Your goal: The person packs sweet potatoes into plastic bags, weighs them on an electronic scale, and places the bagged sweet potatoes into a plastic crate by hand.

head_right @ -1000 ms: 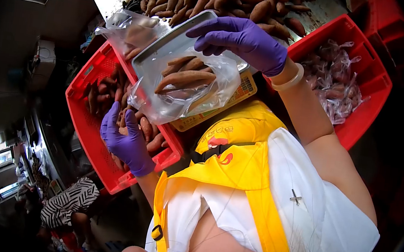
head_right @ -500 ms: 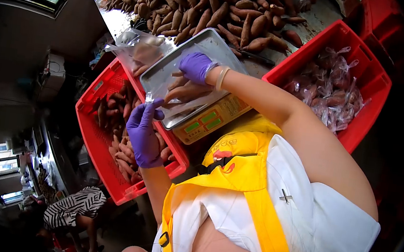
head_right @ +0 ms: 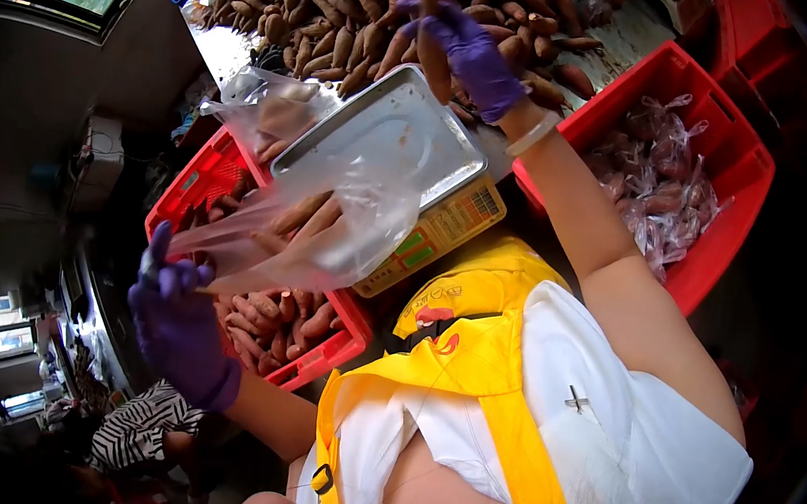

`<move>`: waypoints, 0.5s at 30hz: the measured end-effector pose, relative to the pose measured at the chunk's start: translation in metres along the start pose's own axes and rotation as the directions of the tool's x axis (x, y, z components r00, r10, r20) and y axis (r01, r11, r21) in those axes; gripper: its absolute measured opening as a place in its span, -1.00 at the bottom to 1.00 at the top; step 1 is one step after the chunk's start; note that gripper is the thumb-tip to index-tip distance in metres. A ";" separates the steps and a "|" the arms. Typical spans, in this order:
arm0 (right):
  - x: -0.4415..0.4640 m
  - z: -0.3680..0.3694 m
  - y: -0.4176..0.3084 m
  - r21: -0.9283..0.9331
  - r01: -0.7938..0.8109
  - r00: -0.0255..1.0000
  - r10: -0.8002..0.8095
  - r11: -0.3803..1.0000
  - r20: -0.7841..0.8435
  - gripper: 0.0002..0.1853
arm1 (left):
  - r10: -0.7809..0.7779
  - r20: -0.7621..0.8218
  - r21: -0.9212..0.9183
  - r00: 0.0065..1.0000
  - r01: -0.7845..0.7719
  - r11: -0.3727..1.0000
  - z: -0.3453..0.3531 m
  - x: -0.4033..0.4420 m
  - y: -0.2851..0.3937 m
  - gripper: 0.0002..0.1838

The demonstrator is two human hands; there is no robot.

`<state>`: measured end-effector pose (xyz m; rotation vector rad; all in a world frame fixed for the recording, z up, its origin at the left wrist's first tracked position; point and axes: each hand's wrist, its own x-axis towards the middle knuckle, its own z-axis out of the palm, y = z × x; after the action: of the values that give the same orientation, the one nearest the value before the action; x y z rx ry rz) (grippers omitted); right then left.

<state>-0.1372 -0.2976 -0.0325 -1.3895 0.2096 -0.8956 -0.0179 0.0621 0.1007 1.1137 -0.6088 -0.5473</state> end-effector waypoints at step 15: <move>-0.015 -0.039 0.079 -0.718 -0.007 0.990 0.107 0.696 0.094 -0.46 | 0.196 -0.492 0.242 0.849 -0.082 0.967 -0.081 -0.140 0.082 -0.27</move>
<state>-0.1379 -0.3233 -0.1184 -2.1566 0.5480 -0.6808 -0.0535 0.2383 0.1277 1.3415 -0.2772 -0.0409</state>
